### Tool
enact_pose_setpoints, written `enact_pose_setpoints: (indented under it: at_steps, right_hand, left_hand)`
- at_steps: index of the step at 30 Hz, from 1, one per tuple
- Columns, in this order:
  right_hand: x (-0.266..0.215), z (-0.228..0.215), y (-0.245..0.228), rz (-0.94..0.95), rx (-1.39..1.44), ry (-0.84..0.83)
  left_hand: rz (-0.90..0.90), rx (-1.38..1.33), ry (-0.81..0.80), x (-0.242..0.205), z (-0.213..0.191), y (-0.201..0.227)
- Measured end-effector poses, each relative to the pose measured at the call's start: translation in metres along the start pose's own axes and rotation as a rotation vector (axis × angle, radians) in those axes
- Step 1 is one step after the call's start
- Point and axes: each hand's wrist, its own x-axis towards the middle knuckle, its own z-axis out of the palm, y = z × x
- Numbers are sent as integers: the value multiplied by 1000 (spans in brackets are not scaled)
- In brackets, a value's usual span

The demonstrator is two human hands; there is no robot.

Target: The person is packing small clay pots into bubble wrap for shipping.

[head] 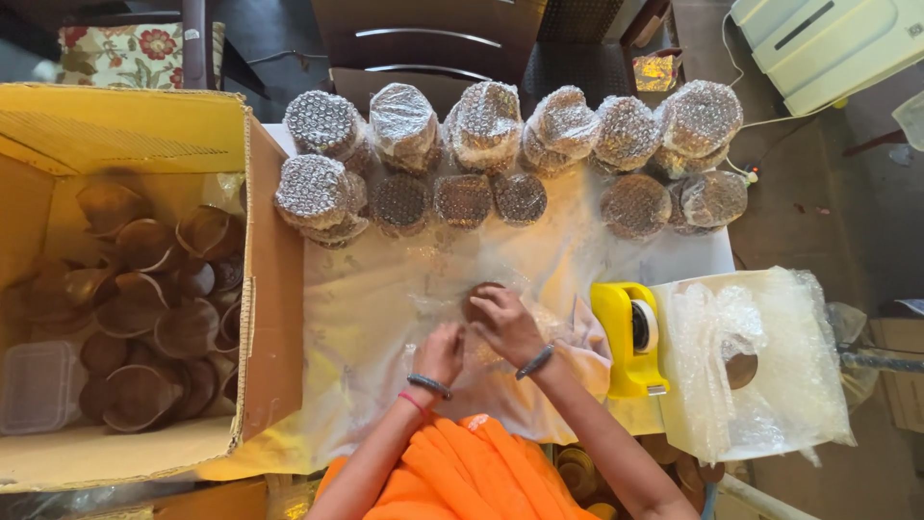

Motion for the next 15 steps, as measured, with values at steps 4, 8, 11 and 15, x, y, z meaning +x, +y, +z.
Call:
enact_pose_setpoints:
  at_steps: [4,8,11,15]
  right_hand:
    - [19,-4,-7,140,-194,-148]
    - [13,5,19,147,-105,-266]
    - [12,-2,27,78,-82,-374]
    - [8,-8,31,-59,-108,-497]
  left_hand:
    - [128,1,183,31,-14,4]
    - [139,216,-63,45,-28,3]
    - [139,278,-141,51,-16,-15]
    - [154,283,-131,52,-11,-21]
